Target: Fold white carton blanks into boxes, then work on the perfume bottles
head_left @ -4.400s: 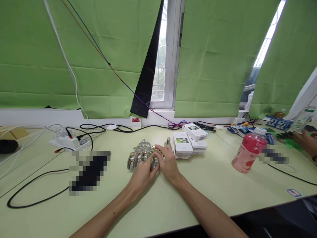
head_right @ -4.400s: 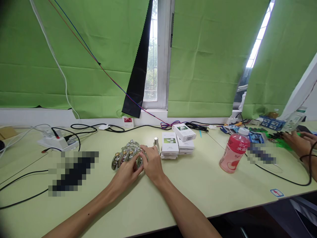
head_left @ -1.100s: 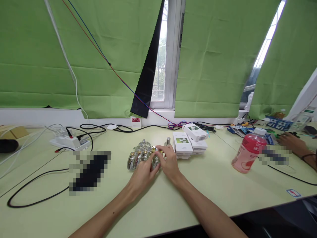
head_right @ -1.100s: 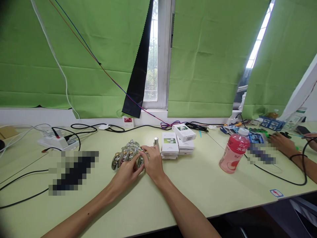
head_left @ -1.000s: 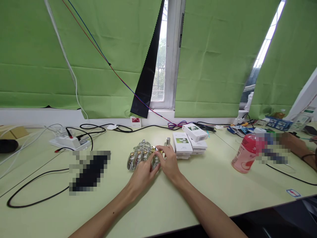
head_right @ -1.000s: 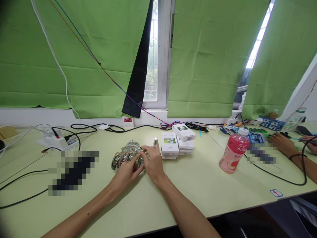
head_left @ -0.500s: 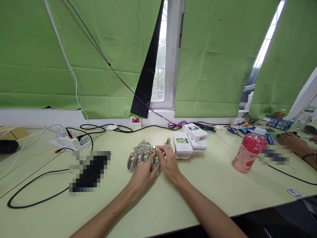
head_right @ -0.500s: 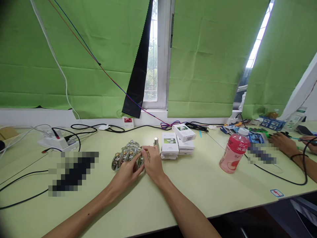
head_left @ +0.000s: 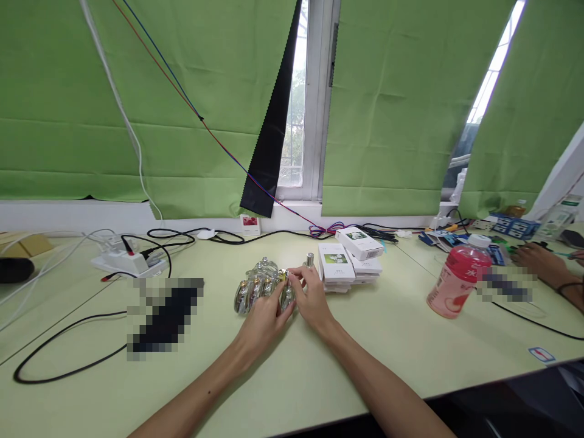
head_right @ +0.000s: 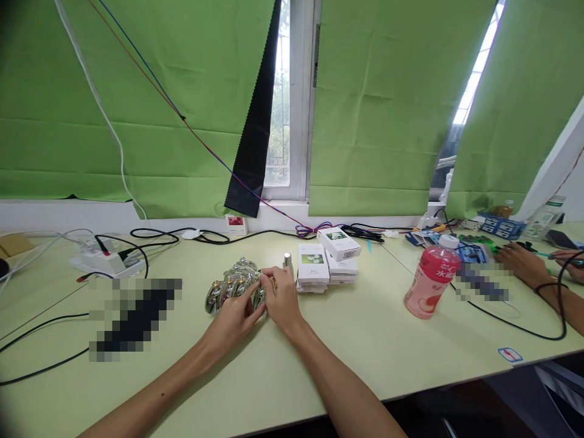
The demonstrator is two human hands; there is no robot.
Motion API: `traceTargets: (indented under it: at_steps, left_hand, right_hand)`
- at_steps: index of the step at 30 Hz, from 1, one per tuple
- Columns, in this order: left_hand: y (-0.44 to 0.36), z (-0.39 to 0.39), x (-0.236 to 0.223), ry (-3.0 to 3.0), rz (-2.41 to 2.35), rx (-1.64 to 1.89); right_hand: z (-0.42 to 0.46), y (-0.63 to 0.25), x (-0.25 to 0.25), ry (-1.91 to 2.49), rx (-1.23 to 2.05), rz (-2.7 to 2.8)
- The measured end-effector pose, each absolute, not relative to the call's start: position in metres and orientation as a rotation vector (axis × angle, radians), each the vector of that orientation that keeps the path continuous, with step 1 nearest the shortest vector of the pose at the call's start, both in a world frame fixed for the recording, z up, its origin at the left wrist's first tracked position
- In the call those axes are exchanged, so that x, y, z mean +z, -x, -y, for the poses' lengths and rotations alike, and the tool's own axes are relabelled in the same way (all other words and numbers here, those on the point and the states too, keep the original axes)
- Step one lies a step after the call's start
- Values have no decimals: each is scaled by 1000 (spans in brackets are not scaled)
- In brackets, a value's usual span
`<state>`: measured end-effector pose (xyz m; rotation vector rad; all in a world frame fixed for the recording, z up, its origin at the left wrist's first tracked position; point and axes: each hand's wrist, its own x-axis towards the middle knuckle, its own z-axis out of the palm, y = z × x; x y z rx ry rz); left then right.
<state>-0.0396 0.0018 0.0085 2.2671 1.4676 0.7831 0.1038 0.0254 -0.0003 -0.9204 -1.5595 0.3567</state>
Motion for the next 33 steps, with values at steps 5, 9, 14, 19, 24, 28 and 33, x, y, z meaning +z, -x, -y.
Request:
traceTargets:
  at_steps: [5,9,14,19,24,28,33]
  left_hand:
    - [40,-1,8,-2268,-1463,791]
    - [40,-1,8,-2277,-1459,798]
    - [41,-1,8,-2278,-1458,803]
    - [41,-1,8,-2265,-1443,811]
    - [41,-1,9,-2269,-1433,829]
    - [40,0,10,-2267,-1437,823]
    - [40,0,10,-2270,-1444,821]
  right_hand:
    - [-25,-104,1,924,369,1551]
    - [-25,-104,1,924,381,1544]
    - [-25,-104,2,927,382,1550]
    - [-25,-103,2,933,361,1545]
    - [-25,-102,2,938,333,1543]
    - [-26,-102,2,931,317,1543]
    - [-26,-102,2,925,303,1540]
